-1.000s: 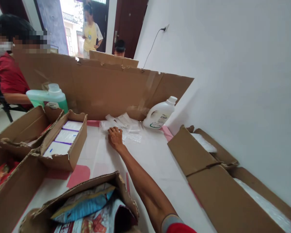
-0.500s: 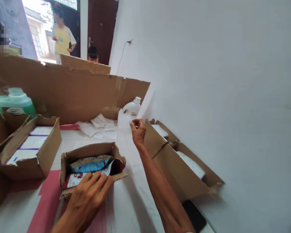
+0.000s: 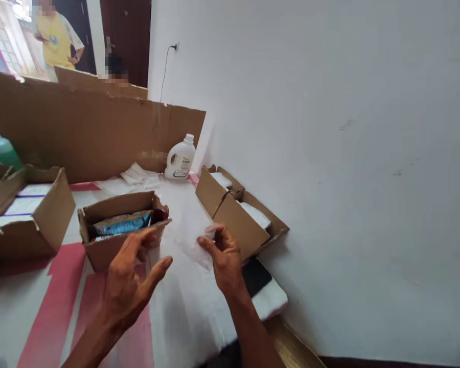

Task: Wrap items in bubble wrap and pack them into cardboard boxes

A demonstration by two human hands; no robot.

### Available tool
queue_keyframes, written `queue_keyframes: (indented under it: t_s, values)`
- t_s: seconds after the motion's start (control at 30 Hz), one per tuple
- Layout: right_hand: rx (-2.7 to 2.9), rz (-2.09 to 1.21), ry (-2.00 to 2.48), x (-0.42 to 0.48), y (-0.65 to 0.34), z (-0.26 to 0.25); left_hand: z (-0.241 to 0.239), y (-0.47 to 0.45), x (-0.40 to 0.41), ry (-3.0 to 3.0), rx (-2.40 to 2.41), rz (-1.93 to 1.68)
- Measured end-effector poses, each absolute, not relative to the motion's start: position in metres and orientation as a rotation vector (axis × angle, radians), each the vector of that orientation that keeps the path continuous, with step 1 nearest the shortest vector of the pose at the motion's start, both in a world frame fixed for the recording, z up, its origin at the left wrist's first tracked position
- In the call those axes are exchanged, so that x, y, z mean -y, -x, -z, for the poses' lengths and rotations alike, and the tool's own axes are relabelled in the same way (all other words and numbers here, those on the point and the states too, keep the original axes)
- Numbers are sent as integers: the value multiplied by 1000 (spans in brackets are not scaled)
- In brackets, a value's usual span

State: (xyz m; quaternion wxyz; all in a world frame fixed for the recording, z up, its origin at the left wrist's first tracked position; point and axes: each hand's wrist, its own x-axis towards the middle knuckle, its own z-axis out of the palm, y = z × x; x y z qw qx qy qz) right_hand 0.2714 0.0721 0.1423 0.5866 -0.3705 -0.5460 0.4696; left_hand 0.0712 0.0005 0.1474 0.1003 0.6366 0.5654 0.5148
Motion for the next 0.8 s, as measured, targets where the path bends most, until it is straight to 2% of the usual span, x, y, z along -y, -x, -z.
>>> queue_keyframes:
  t_s: [0.1,0.2,0.37,0.6,0.8]
  values:
    - [1535,-1039,896,-27,-265,-130,-141,-88,19,-1385,-1545,-1343]
    - [1691,-1083,880,2,-263,-117,-123,-89,32,-1201,-1443,-1292]
    - [1349,-1441,938,12,-277,-92,-88,-62,61,-876,-1436,-1351]
    - [1073,-1614,1010,-1,-289,-55,-59,-16,102,-843,-1516,-1231]
    - [1219,-1447,1016,2,-295,-38,-58,-7,115,-778,-1784,-1251]
